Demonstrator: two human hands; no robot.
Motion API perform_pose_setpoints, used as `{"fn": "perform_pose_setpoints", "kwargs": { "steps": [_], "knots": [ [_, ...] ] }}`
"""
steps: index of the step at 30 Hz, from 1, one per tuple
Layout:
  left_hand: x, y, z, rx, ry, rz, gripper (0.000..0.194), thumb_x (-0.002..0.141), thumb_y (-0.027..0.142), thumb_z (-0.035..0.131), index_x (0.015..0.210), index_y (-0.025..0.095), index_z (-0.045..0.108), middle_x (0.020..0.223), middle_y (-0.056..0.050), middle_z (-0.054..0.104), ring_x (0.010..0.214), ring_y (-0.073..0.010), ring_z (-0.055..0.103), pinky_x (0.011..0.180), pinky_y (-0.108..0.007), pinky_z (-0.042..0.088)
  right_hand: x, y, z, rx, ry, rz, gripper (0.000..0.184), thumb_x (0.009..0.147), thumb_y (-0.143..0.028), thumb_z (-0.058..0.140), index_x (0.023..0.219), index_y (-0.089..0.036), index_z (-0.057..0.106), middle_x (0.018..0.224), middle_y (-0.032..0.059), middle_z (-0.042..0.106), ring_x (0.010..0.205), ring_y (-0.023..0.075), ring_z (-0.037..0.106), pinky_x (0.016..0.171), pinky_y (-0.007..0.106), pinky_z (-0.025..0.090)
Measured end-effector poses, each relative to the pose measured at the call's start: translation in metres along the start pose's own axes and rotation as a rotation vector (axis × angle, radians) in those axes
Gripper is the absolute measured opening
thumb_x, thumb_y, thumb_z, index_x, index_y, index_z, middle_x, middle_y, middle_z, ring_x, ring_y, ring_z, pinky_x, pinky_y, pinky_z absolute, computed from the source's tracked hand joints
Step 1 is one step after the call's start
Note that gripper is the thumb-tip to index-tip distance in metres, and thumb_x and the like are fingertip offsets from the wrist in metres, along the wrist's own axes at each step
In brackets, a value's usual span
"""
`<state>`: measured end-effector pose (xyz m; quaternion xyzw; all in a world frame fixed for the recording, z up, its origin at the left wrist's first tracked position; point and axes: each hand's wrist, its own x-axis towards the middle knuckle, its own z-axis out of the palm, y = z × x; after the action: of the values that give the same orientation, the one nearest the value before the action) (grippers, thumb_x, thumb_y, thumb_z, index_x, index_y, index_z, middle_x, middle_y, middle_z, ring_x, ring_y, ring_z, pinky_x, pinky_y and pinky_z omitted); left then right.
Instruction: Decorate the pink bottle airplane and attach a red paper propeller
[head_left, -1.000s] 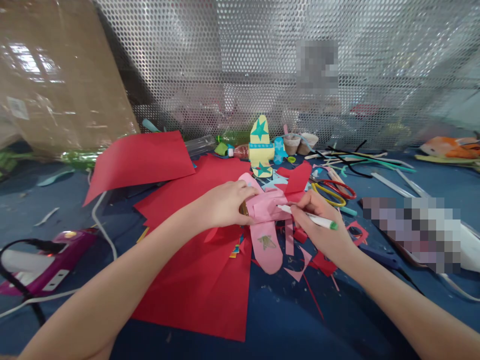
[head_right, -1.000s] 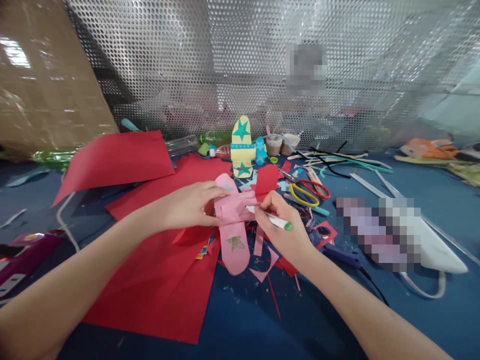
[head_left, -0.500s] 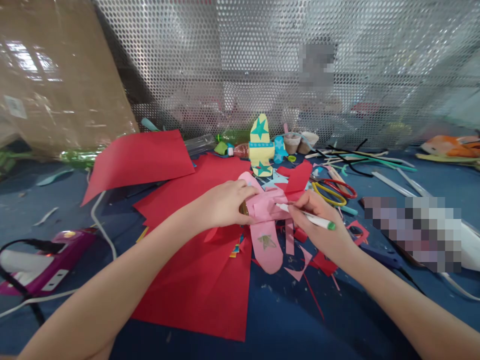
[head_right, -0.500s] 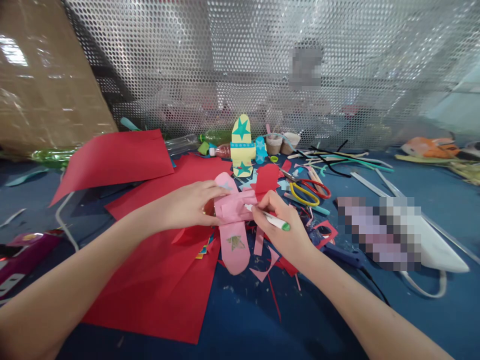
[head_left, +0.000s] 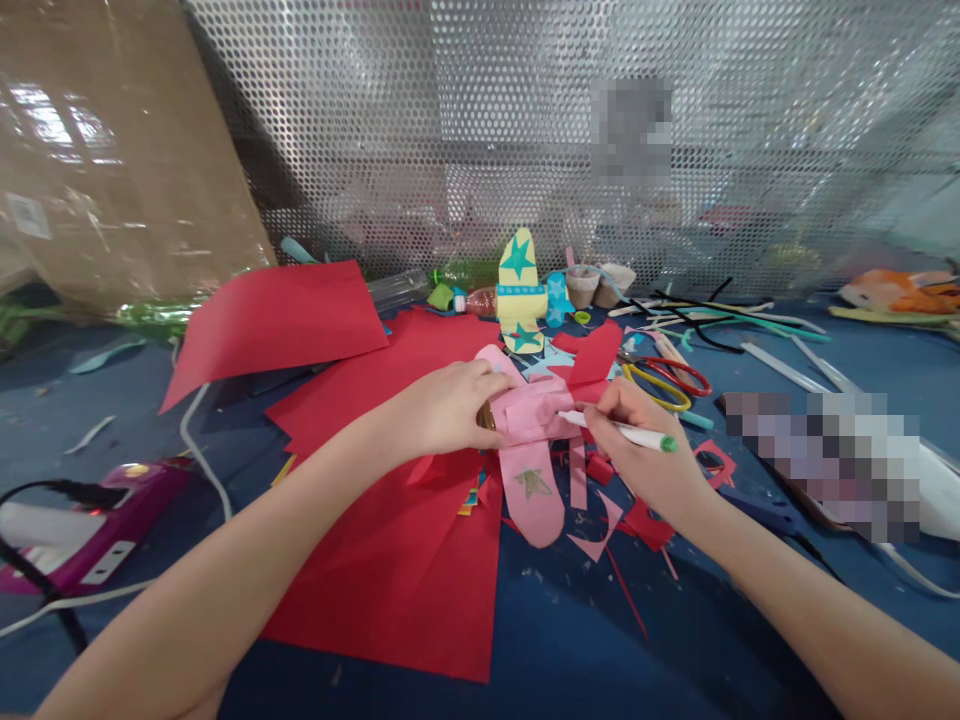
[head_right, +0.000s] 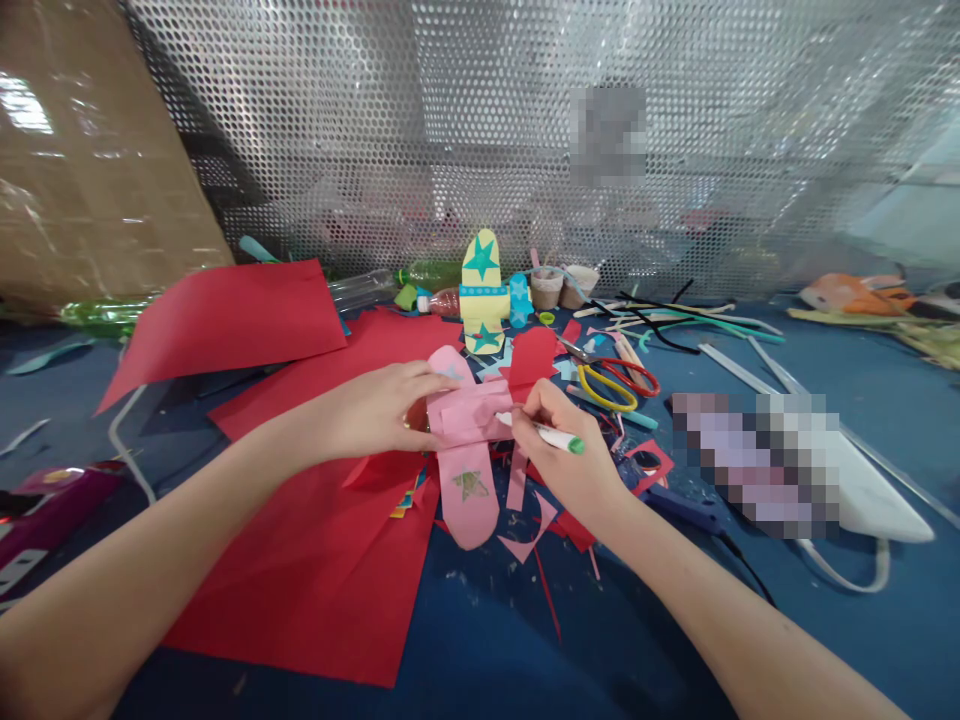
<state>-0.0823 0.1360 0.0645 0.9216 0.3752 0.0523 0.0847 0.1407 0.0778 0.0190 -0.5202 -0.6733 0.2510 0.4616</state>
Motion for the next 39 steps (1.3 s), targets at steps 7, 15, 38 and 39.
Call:
{"fn": "perform_pose_setpoints", "kwargs": {
  "steps": [7, 15, 38, 39],
  "knots": [
    [-0.0008, 0.0014, -0.0021, -0.039, 0.008, 0.000, 0.047, 0.078, 0.045, 0.064, 0.119, 0.023, 0.058, 0.096, -0.006, 0.058, 0.087, -0.0221, 0.056, 0.072, -0.029, 0.041, 0.0011, -0.0056, 0.0013, 0.019, 0.022, -0.030, 0.026, 0.085, -0.018, 0.050, 0.066, -0.023, 0.033, 0.053, -0.0092, 0.034, 0.045, 0.0083, 0.028, 0.044, 0.023, 0.025],
    [-0.0004, 0.0054, -0.0033, -0.011, -0.031, -0.039, 0.051, 0.076, 0.041, 0.068, 0.122, 0.021, 0.056, 0.104, -0.008, 0.058, 0.094, -0.0241, 0.056, 0.080, -0.033, 0.043, 0.0002, -0.0014, 0.0010, 0.027, -0.011, -0.009, 0.024, 0.086, -0.022, 0.053, 0.069, -0.023, 0.036, 0.054, -0.0090, 0.036, 0.046, 0.0089, 0.031, 0.045, 0.023, 0.026],
    [-0.0009, 0.0049, -0.0028, -0.022, -0.034, -0.048, 0.052, 0.078, 0.043, 0.065, 0.123, 0.021, 0.055, 0.105, -0.009, 0.058, 0.094, -0.0251, 0.056, 0.078, -0.032, 0.042, 0.0059, -0.0028, -0.0053, 0.109, 0.078, 0.024, 0.023, 0.080, -0.015, 0.051, 0.065, -0.024, 0.037, 0.051, -0.0078, 0.039, 0.045, 0.0105, 0.035, 0.045, 0.025, 0.029],
    [-0.0005, 0.0049, -0.0026, -0.024, -0.034, -0.048, 0.052, 0.078, 0.043, 0.065, 0.123, 0.021, 0.055, 0.105, -0.009, 0.058, 0.094, -0.0251, 0.056, 0.078, -0.032, 0.042, 0.0061, -0.0029, -0.0052, 0.109, 0.074, 0.022, 0.023, 0.081, -0.015, 0.051, 0.065, -0.024, 0.037, 0.051, -0.0079, 0.039, 0.045, 0.0104, 0.035, 0.045, 0.025, 0.029]
  ]
}}
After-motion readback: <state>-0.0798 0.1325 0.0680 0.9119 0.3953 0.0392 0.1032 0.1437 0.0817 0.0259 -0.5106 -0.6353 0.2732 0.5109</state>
